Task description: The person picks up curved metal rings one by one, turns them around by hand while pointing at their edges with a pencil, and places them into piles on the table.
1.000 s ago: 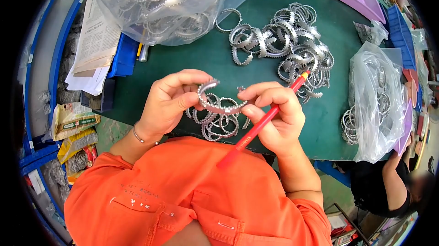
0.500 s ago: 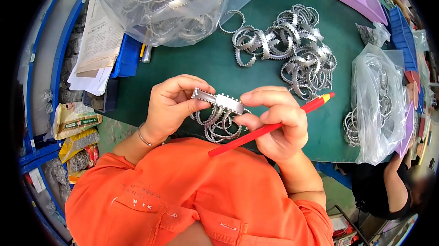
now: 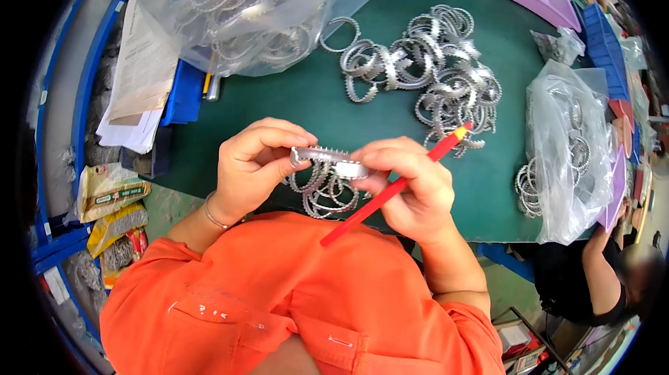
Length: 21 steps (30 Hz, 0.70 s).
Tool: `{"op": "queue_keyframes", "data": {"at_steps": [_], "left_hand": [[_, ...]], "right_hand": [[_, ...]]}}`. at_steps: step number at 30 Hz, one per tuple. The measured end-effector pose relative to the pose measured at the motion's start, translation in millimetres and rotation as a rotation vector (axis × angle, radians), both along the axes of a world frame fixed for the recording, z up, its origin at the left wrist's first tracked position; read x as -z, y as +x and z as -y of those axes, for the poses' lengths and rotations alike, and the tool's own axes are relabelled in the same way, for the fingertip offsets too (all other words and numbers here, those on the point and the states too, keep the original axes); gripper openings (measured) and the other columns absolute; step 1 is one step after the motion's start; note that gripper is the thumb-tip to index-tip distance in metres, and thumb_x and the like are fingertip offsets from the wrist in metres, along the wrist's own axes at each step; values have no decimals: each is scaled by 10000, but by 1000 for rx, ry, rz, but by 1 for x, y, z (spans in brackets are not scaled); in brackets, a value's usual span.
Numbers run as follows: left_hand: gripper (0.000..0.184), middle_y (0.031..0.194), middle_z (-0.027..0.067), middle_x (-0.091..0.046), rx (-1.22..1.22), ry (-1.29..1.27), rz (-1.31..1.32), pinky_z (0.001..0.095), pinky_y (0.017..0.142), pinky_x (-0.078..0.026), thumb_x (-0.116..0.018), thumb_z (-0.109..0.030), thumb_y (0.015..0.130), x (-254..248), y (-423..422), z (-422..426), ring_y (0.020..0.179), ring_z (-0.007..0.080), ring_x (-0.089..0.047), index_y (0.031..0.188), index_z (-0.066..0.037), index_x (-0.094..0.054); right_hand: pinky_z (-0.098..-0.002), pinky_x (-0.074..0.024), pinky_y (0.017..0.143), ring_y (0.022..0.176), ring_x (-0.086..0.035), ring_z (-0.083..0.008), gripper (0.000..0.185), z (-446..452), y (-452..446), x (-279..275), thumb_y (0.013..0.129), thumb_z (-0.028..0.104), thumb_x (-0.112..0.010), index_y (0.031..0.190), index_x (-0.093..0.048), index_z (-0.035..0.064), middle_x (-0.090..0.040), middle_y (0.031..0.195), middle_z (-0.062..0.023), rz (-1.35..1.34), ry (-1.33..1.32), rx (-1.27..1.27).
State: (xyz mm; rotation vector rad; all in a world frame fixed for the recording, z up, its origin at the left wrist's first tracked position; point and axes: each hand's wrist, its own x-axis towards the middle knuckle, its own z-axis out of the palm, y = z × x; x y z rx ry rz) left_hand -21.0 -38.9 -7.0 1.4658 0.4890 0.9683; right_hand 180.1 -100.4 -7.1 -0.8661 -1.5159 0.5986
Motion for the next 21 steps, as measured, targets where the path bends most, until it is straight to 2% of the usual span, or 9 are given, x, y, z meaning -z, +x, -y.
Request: {"op": "queue_keyframes", "data": {"at_steps": [2,4,5,8,11,13,14,18,21], "left_hand": [[246,1000,142,-537,21,-158,-104,276,772,-502,-566,156,727,-3,2,1,893,196,-583,949,51,-569],[231,1015,140,-532,67,-137,-125,280,786,-492,-552,138,748,-3,-3,0,906,197,-581,964,58,-566],[214,1008,137,-534,66,-147,-154,279,780,-491,-546,134,754,-4,-4,0,900,196,-581,953,59,-569],[189,948,130,-548,32,-123,-184,277,757,-488,-531,141,750,-1,1,-2,851,186,-582,912,58,-584],[163,931,130,-544,15,-161,-129,263,715,-491,-523,135,754,1,5,1,812,177,-579,884,54,-578],[156,932,131,-542,15,-164,-136,261,711,-491,-523,132,757,-1,9,0,807,176,-578,880,53,-578],[154,934,128,-542,35,-164,-135,260,711,-491,-523,130,759,-1,9,0,808,175,-579,880,52,-578],[148,940,121,-544,31,-161,-173,256,717,-492,-525,123,766,-1,6,0,816,171,-580,885,52,-578],[144,938,117,-552,47,-118,-209,257,726,-495,-538,111,775,0,3,-1,825,163,-583,896,51,-585]], "right_hand": [[-289,-453,524,646,-583,-215,291,5,16,-18,617,-17,-736,856,-570,-15,-602,758,-123,185,71,71],[-294,-458,593,686,-561,-216,258,19,48,-31,654,-25,-700,871,-562,3,-589,758,-104,342,167,419],[-291,-468,644,736,-552,-207,258,25,66,-33,686,-60,-660,905,-536,-3,-574,804,-109,193,209,577],[-269,-475,682,782,-555,-173,208,44,139,-47,737,-101,-618,903,-526,-17,-562,879,-103,250,399,1107],[-246,-461,661,748,-571,-147,166,61,189,-65,743,-13,-649,877,-552,0,-588,797,-93,740,189,1349],[-234,-452,644,698,-575,-142,171,64,202,-67,751,49,-645,896,-562,14,-598,763,-101,872,-112,1392],[-233,-456,632,704,-574,-129,153,68,212,-65,764,48,-638,892,-564,10,-606,772,-84,992,-67,1422],[-246,-474,644,707,-578,-156,68,40,177,-51,794,-45,-572,845,-534,-19,-599,830,-127,215,206,1143],[-237,-466,638,679,-567,-136,70,5,115,-43,783,-63,-554,826,-535,-11,-605,803,-117,127,35,756]]}}
